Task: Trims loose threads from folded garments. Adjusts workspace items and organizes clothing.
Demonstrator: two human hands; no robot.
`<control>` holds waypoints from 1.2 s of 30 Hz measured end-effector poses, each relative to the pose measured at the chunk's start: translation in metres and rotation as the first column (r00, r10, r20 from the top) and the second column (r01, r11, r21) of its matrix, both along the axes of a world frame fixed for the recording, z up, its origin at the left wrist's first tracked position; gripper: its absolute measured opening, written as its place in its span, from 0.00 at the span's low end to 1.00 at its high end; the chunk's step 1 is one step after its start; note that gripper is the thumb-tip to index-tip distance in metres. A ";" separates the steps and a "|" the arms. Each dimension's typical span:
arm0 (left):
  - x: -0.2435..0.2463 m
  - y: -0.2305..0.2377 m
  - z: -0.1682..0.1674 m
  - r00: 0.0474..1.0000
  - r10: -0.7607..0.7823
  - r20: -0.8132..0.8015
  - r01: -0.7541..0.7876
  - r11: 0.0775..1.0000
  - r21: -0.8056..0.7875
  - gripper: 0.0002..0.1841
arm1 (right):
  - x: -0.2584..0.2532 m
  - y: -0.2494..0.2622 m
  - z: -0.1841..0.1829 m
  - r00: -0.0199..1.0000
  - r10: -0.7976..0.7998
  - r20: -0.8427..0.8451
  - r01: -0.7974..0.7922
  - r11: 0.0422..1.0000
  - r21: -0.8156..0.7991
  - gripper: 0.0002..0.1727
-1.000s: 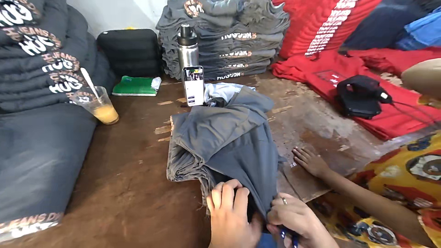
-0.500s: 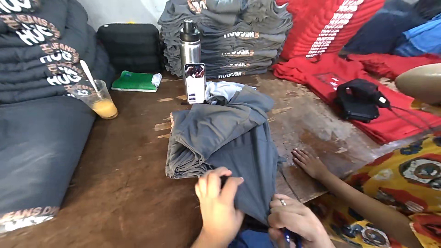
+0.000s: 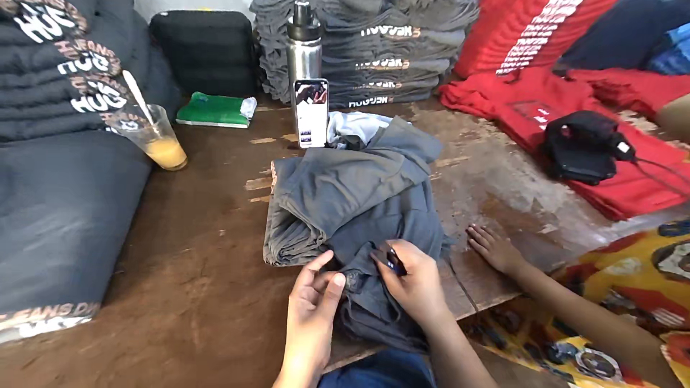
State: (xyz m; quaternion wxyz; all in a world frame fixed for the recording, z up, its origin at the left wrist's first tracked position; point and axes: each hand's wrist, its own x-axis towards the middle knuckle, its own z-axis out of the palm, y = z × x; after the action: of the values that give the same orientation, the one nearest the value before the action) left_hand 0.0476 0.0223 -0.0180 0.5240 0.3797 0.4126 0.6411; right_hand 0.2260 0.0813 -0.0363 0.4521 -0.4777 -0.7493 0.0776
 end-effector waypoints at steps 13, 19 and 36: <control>-0.001 -0.007 -0.011 0.989 -0.018 0.144 0.006 0.997 0.082 0.11 | -0.016 -0.023 0.010 0.880 0.433 -0.193 -0.449 0.893 -0.043 0.16; 0.008 -0.007 -0.018 0.998 0.052 0.043 -0.061 0.971 0.232 0.20 | -0.013 -0.026 0.007 0.849 0.471 -0.239 -0.492 0.870 -0.038 0.12; 0.005 -0.013 -0.014 0.984 0.121 0.133 -0.147 0.966 0.212 0.05 | -0.004 -0.042 0.000 0.955 0.298 0.007 -0.295 0.949 -0.109 0.21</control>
State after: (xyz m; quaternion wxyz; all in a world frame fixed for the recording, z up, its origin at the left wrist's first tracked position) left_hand 0.0531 0.0093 -0.0322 0.4574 0.3680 0.3315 0.7385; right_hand 0.2219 0.0396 -0.0368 0.4003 -0.3841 -0.8125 0.1789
